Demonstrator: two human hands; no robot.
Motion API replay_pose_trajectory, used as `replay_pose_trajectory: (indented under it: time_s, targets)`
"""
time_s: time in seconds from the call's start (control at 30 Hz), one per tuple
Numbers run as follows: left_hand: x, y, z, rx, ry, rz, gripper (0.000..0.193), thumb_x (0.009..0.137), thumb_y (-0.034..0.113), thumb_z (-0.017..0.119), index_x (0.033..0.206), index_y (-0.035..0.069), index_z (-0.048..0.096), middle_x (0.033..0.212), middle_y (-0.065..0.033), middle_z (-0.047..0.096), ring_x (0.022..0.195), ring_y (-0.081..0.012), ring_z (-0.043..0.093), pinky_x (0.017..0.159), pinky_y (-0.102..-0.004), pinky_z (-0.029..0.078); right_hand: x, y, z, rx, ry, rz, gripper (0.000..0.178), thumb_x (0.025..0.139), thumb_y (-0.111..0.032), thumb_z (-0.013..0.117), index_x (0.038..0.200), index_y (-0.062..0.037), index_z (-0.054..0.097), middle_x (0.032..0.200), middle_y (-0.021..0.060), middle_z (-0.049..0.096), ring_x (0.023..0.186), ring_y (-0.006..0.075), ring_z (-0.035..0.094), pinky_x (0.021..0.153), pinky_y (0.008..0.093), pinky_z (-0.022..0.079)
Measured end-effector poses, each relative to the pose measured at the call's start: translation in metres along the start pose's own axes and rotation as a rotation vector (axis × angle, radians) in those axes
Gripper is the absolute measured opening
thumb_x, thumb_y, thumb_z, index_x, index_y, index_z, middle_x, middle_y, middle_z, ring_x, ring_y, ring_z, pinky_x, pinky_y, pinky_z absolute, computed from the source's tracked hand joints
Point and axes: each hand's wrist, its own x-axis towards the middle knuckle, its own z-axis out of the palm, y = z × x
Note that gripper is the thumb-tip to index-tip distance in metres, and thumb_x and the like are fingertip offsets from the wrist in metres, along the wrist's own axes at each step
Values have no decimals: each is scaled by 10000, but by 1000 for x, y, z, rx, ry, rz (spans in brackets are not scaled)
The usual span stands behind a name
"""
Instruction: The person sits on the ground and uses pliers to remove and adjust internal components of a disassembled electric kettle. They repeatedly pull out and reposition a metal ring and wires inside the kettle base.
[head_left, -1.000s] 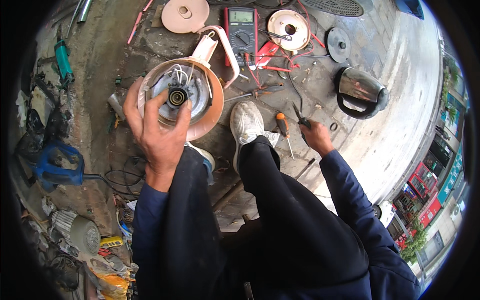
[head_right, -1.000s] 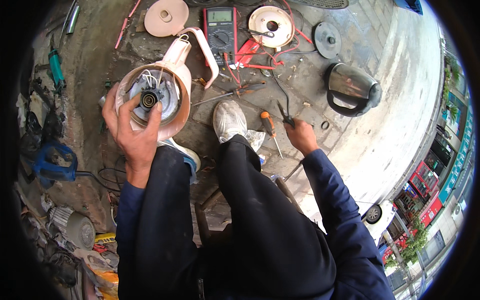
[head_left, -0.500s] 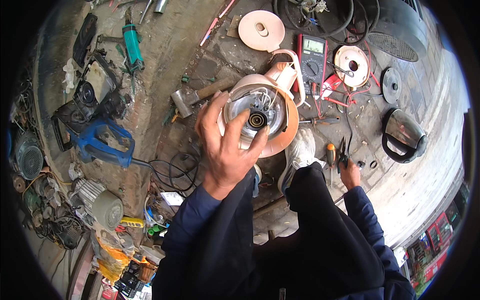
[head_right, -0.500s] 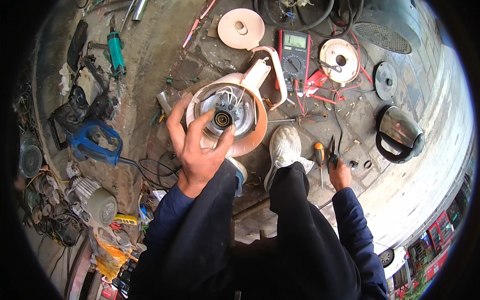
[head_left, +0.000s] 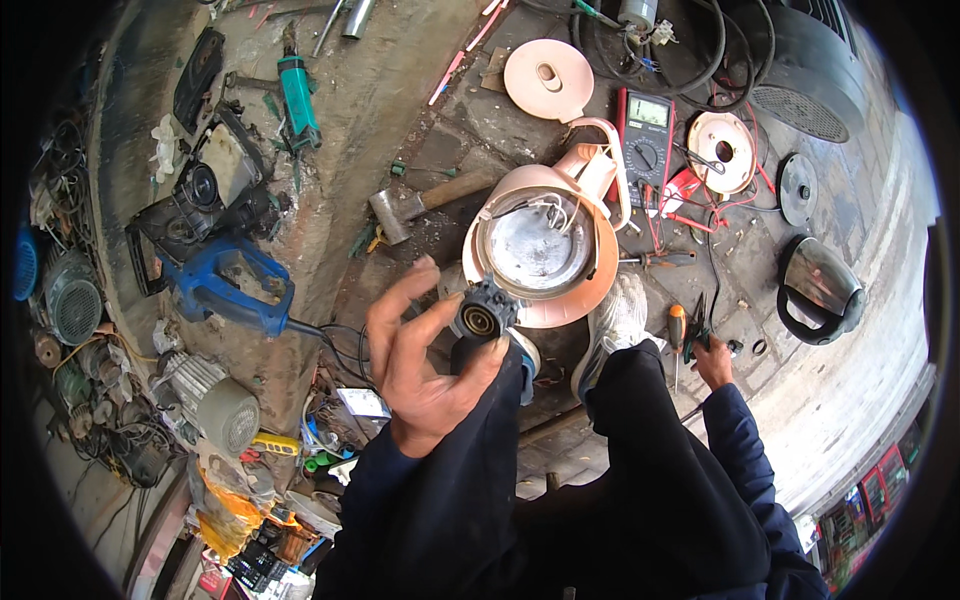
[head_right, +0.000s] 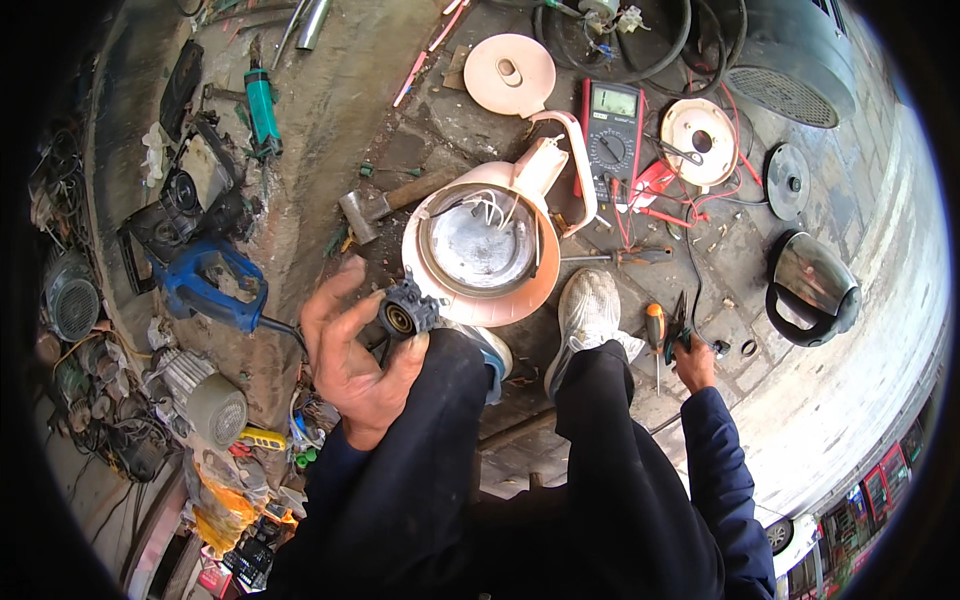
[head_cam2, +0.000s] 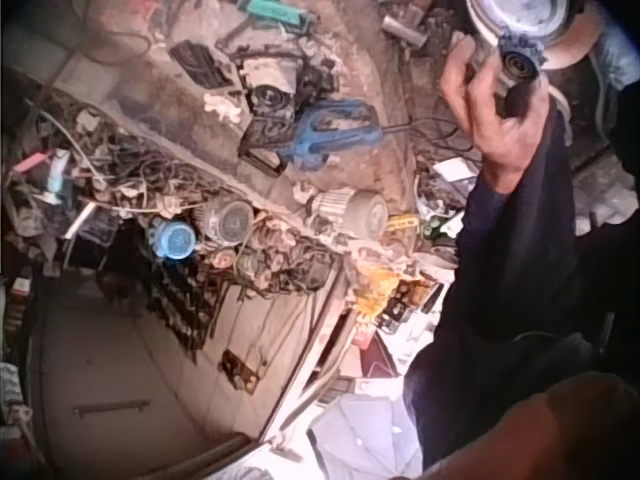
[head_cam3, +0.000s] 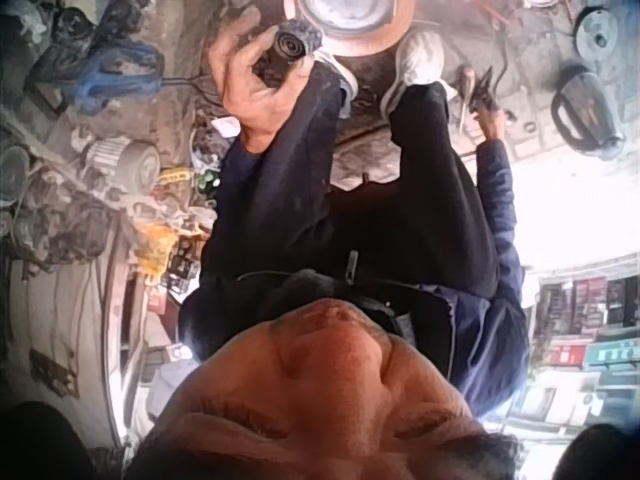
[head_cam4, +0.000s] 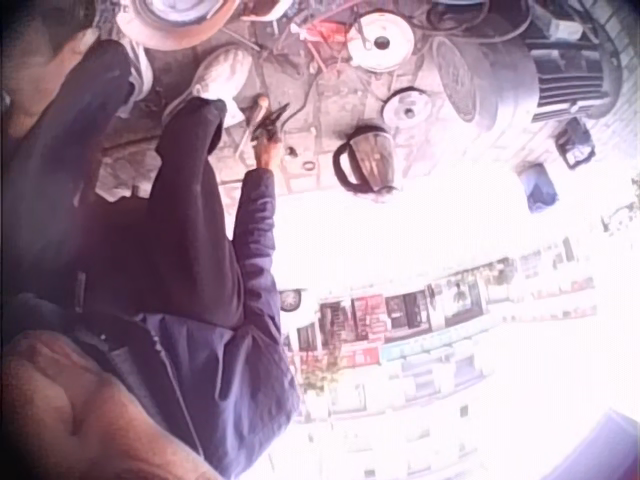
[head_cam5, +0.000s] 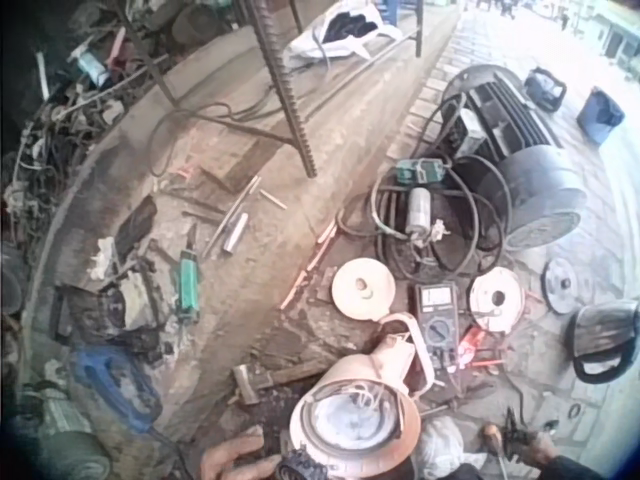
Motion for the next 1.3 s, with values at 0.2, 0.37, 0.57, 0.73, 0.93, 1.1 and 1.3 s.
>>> replay_pose_trajectory:
  time_s: [0.2,0.37,0.57,0.73,0.93,1.1,1.3]
  targets:
    - [-21,0,-12,-74,-184,-121,496,787,116,984,1202,-26,754,1250,-200,741,1140,-346,756,979,-432,622,12,18,9,-379,107,-116,282,987,-236,714,1073,32,721,956,262,803,849,416,805,796,549,629]
    - [-43,-13,-9,-88,-286,-52,546,719,40,993,1216,-12,773,1209,-190,761,1020,-320,782,889,-398,644,2,9,13,-578,207,-93,290,967,-236,703,1104,17,670,1122,274,765,1069,498,735,934,612,583]
    - [-65,-24,-7,-112,-374,-78,520,739,44,991,1207,-5,768,1194,-167,759,1011,-300,781,864,-389,643,-10,-9,12,-640,351,-229,344,960,-202,716,1239,-19,635,1209,256,684,1145,496,676,938,600,569]
    - [-72,-33,-6,-88,-423,-33,504,761,97,989,1205,46,758,1183,-103,743,981,-292,784,839,-398,648,-35,-86,-10,-322,410,-319,291,971,-168,714,1213,-9,690,1064,241,751,991,445,744,861,529,588]
    - [-82,-54,27,-187,-637,36,451,810,126,948,1186,23,721,1137,-119,696,969,-325,757,831,-423,647,-82,-227,-22,139,-214,-437,237,1031,-185,745,1144,21,773,1030,173,817,942,257,795,874,376,614]
    - [-100,-71,68,-186,-760,68,485,835,153,920,1223,18,662,1177,-153,646,999,-369,735,861,-456,652,-83,-277,25,-116,-546,-608,328,989,-211,789,1221,18,754,1063,171,804,967,256,767,895,397,607]
    - [-129,-96,100,-63,-889,-8,516,824,169,920,1210,22,610,1188,-190,628,1085,-438,735,856,-523,649,-52,-265,105,-287,-450,-824,301,933,-196,778,1118,32,711,966,323,759,960,537,738,834,581,598]
